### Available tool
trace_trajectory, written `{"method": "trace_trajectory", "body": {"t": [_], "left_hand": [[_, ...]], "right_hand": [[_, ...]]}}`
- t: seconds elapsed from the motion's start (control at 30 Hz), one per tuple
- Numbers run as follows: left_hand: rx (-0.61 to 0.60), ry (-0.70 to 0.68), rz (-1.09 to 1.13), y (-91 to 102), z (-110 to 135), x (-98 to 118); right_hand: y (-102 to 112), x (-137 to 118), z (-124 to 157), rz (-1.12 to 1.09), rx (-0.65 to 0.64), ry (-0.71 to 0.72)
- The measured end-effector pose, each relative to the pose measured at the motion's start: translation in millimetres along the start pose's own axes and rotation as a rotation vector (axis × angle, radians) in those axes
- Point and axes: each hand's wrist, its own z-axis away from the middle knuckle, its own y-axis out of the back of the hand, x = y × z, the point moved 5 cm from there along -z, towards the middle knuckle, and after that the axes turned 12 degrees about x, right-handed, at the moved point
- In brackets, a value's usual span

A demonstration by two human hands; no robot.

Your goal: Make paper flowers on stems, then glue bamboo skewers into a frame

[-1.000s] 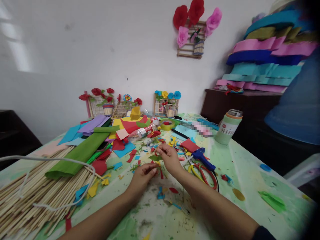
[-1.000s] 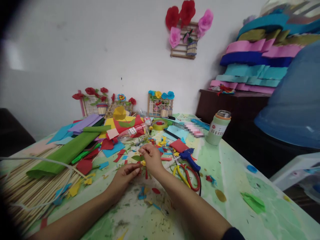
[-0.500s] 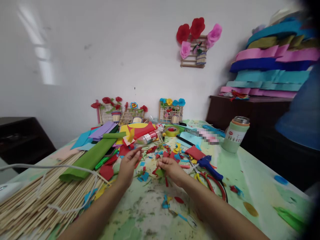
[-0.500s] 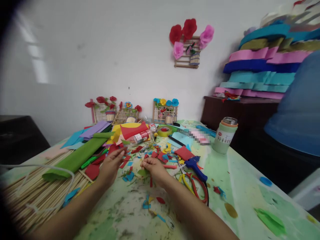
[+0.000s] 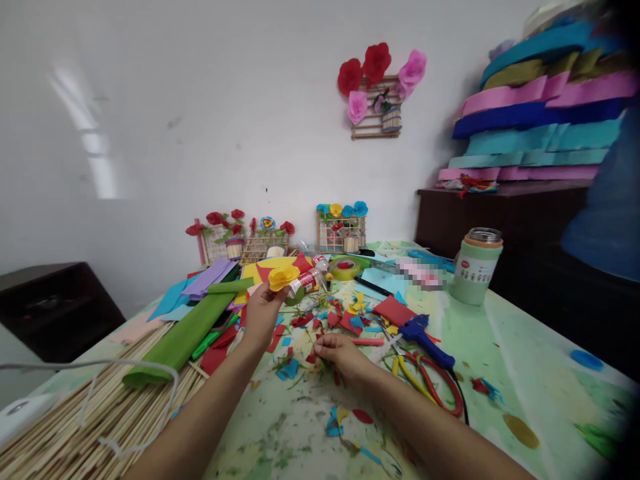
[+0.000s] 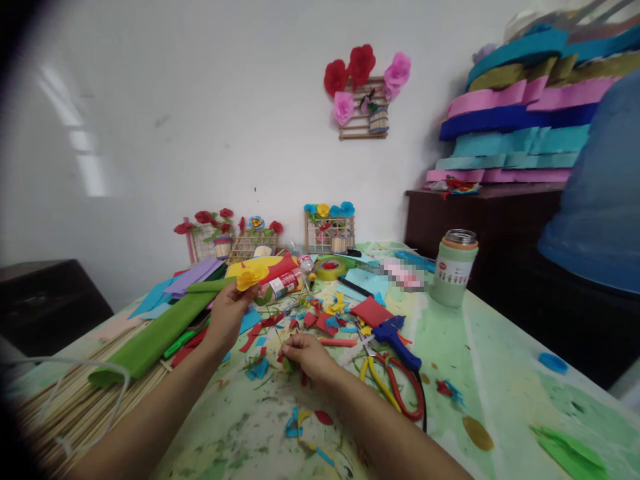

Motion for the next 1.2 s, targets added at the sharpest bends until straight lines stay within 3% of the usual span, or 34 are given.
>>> {"method": "trace_trajectory", "body": {"t": [0.2, 0.43, 0.63, 0.73, 0.83, 0.93, 1.1, 1.2], "left_hand": [[-0.119, -0.186, -0.224, -15.1, 4.0, 12.4], [-0.149, -0.455, -0.412, -12.3, 15.8, 41.0], [-0.274, -0.845, -0.375, -12.1, 26.5, 55.9], [-0.311, -0.923, -0.357, -13.5, 30.4, 56.3], [-0.286, -0.873, -0.339, -12.8, 29.3, 53.6], [-0.208, -0.737, -0.344, -10.1, 24.6, 48.5], [-0.066, -0.310, -0.240, -6.3, 14.7, 31.1], [-0.134, -0.089, -0.042, -14.6, 16.4, 18.9]], "right_hand": [[3.3, -1.8, -3.3, -0.012, 0.102, 0.074], [5.0, -3.4, -3.0, 0.083, 0.127, 0.166], [12.9, -5.1, -9.7, 0.085, 0.192, 0.206], [17.3, -6.1, -13.0, 0.102, 0.220, 0.226], [18.0, -8.9, -11.9, 0.149, 0.220, 0.264], [16.4, -13.4, -7.6, 0.203, 0.223, 0.304], [16.2, -26.9, 0.8, 0.248, 0.282, 0.366], [19.7, -34.8, 3.7, 0.211, 0.347, 0.399]]}}
